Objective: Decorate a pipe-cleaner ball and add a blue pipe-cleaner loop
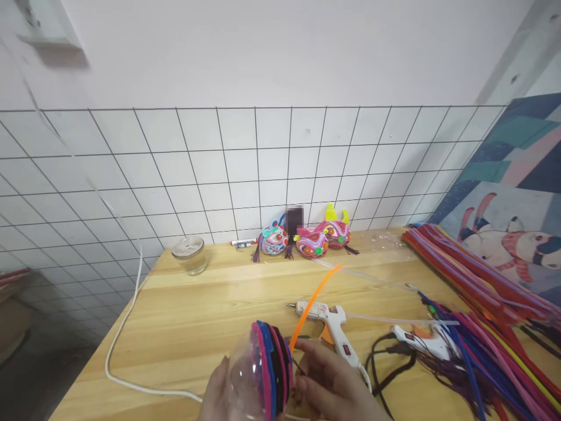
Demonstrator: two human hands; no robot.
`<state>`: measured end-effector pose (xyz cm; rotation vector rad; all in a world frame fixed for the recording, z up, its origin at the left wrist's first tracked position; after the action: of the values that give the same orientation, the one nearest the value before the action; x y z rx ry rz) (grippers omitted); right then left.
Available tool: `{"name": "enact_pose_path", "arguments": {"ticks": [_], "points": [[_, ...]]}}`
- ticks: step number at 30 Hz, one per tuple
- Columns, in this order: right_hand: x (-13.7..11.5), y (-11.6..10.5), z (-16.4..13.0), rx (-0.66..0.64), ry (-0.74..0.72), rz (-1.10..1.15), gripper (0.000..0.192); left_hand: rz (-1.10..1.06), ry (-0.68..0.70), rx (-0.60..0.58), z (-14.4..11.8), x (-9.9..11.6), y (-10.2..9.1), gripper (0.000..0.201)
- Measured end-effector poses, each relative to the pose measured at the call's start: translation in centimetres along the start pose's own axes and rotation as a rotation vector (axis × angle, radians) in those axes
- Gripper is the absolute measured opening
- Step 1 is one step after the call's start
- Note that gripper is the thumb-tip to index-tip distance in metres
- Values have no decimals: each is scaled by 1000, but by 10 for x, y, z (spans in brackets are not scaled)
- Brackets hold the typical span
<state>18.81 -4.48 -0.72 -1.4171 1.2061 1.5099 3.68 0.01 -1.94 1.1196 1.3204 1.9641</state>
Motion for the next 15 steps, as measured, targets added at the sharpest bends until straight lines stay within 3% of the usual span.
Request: {"name": "enact_pose_path", "arguments": {"ticks": [6,15], "points": [[6,-12,1,120,97,3,54,99,129,32,4,9,2,32],[12,-16,0,255,102,-113,51,147,278,7,8,25,4,30]]}}
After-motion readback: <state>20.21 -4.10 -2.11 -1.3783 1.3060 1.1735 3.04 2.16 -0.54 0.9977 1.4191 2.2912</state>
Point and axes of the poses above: each hand's wrist, its own z-axis towards the middle knuckle, its own y-axis out of the palm, x = y × z, the point moved 3 cm from there along z, towards the middle knuckle, and after that the axes turned 15 degrees about -x, right-handed, at the moved point
